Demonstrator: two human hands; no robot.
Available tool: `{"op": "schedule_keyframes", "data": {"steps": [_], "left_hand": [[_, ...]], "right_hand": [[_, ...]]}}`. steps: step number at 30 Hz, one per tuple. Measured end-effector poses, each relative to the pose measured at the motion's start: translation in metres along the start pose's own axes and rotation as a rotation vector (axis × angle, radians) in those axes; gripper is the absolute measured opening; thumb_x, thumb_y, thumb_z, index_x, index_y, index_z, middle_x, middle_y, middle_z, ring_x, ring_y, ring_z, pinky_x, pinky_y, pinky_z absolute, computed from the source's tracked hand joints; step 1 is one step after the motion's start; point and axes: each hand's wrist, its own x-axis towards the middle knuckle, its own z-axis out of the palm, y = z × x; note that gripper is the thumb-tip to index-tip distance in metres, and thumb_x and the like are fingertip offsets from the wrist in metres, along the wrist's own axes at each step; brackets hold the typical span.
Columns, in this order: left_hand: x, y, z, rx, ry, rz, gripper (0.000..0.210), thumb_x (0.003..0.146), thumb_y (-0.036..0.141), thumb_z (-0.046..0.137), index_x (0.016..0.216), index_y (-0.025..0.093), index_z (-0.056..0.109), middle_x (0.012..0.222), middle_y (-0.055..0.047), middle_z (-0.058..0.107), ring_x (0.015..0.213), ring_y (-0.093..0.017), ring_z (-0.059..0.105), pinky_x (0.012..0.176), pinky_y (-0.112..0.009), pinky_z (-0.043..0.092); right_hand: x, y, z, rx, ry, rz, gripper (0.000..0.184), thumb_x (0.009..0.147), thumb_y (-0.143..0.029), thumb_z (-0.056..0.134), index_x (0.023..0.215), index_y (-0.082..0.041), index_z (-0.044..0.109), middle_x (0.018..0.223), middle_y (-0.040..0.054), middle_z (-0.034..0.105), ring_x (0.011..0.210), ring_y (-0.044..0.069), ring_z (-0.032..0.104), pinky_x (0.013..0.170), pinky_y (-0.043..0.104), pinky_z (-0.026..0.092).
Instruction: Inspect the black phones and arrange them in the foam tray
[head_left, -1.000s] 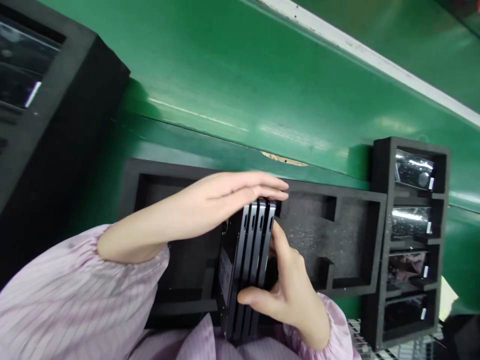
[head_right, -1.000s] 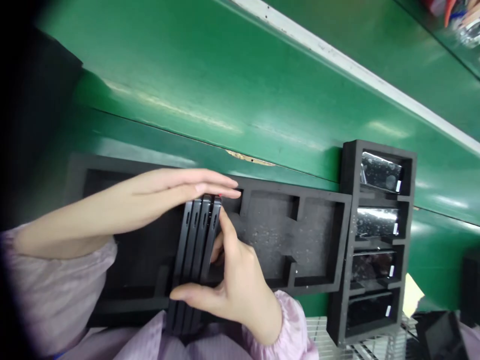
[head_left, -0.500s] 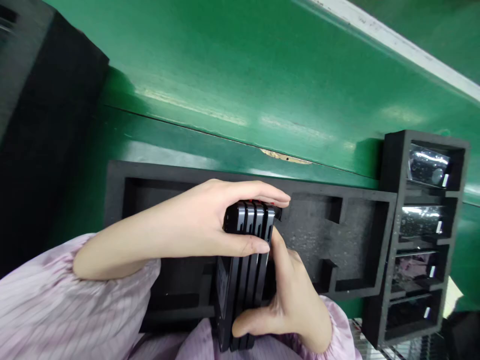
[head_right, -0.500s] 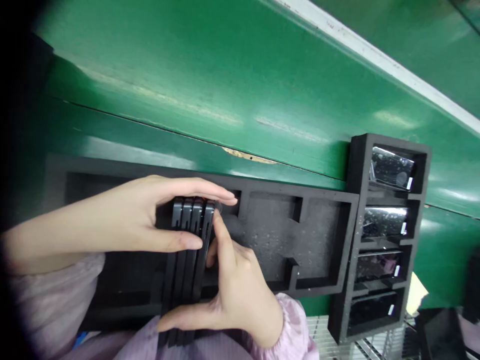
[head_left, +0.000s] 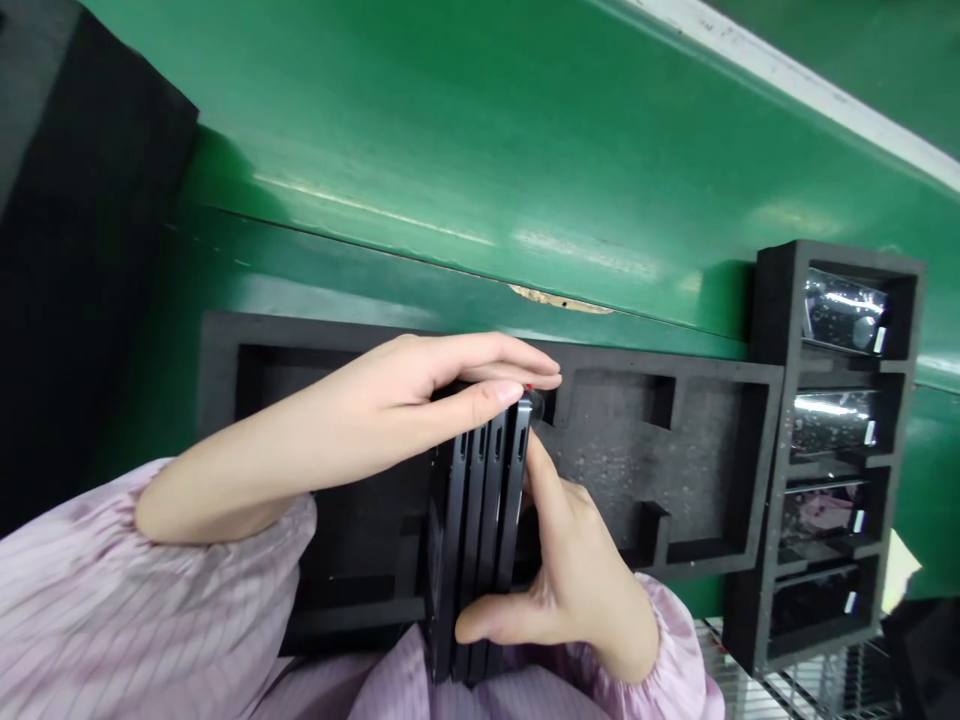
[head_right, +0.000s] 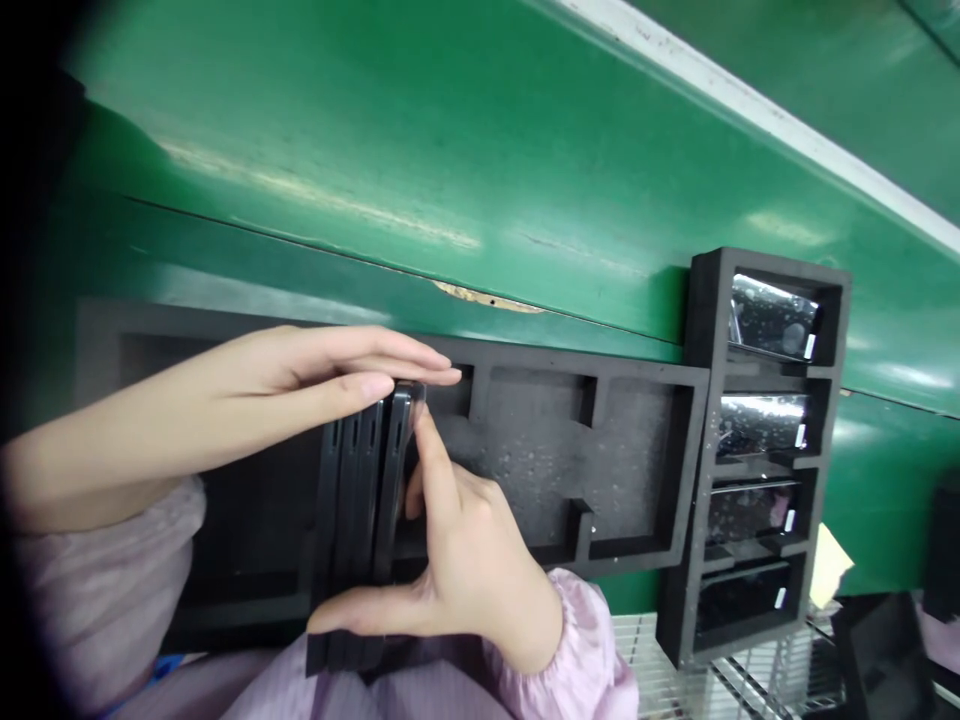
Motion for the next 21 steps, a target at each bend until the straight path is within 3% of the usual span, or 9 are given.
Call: {"op": "schedule_keyframes", "data": {"steps": [5,9,12,15,18,21], "left_hand": [[0.001,-0.002,-0.004,0.087,-0.106,0.060,0.044,0.107,0.037,0.072,0.150,0.031,0.074,0.155,0.001,0.077,0.141,-0.021,0.075,0.120,-0.028,0.059],[0.003,-0.003,-0.003,0.111,-0.161,0.061,0.061,0.094,0.040,0.085,0.153,0.032,0.071,0.151,0.003,0.079,0.136,-0.021,0.077,0.112,-0.025,0.062],[0.003,0.000,0.004,0.138,-0.060,0.025,0.048,0.096,0.042,0.084,0.143,0.032,0.078,0.140,0.007,0.084,0.125,-0.017,0.081,0.108,-0.021,0.062],[0.002,0.004,0.014,0.122,0.056,-0.011,0.030,0.107,0.044,0.071,0.133,0.033,0.083,0.133,0.010,0.086,0.120,-0.012,0.082,0.102,-0.015,0.061],[0.001,0.006,0.019,0.071,0.122,-0.009,0.035,0.117,0.043,0.053,0.127,0.029,0.083,0.130,0.009,0.087,0.121,-0.010,0.081,0.102,-0.012,0.059],[0.000,0.006,0.019,0.007,0.146,0.013,0.039,0.120,0.040,0.046,0.126,0.025,0.081,0.131,0.006,0.087,0.125,-0.010,0.080,0.108,-0.012,0.057]], "right_hand": [[0.000,0.001,0.001,-0.009,0.001,-0.006,0.131,0.100,-0.086,0.069,0.185,-0.015,-0.002,0.110,0.0111,0.084,0.086,0.031,0.087,0.081,0.042,0.074],[0.000,0.000,0.000,0.014,-0.019,0.030,0.129,0.101,-0.089,0.065,0.183,-0.013,0.001,0.106,0.0109,0.083,0.085,0.033,0.087,0.080,0.044,0.073],[0.000,0.000,-0.001,0.011,-0.030,0.059,0.129,0.100,-0.090,0.064,0.182,-0.010,0.006,0.104,0.0112,0.082,0.087,0.034,0.087,0.083,0.046,0.074],[0.002,-0.002,-0.001,0.011,-0.021,0.064,0.125,0.102,-0.094,0.056,0.182,-0.008,0.011,0.101,0.0108,0.080,0.086,0.033,0.086,0.080,0.046,0.073],[0.004,-0.003,-0.001,0.020,-0.021,0.072,0.125,0.102,-0.097,0.048,0.180,-0.005,0.015,0.096,0.0090,0.079,0.079,0.031,0.083,0.076,0.045,0.073],[0.004,-0.004,0.000,0.018,-0.017,0.084,0.126,0.101,-0.099,0.046,0.180,-0.004,0.016,0.095,0.0090,0.077,0.077,0.030,0.081,0.075,0.046,0.073]]}}
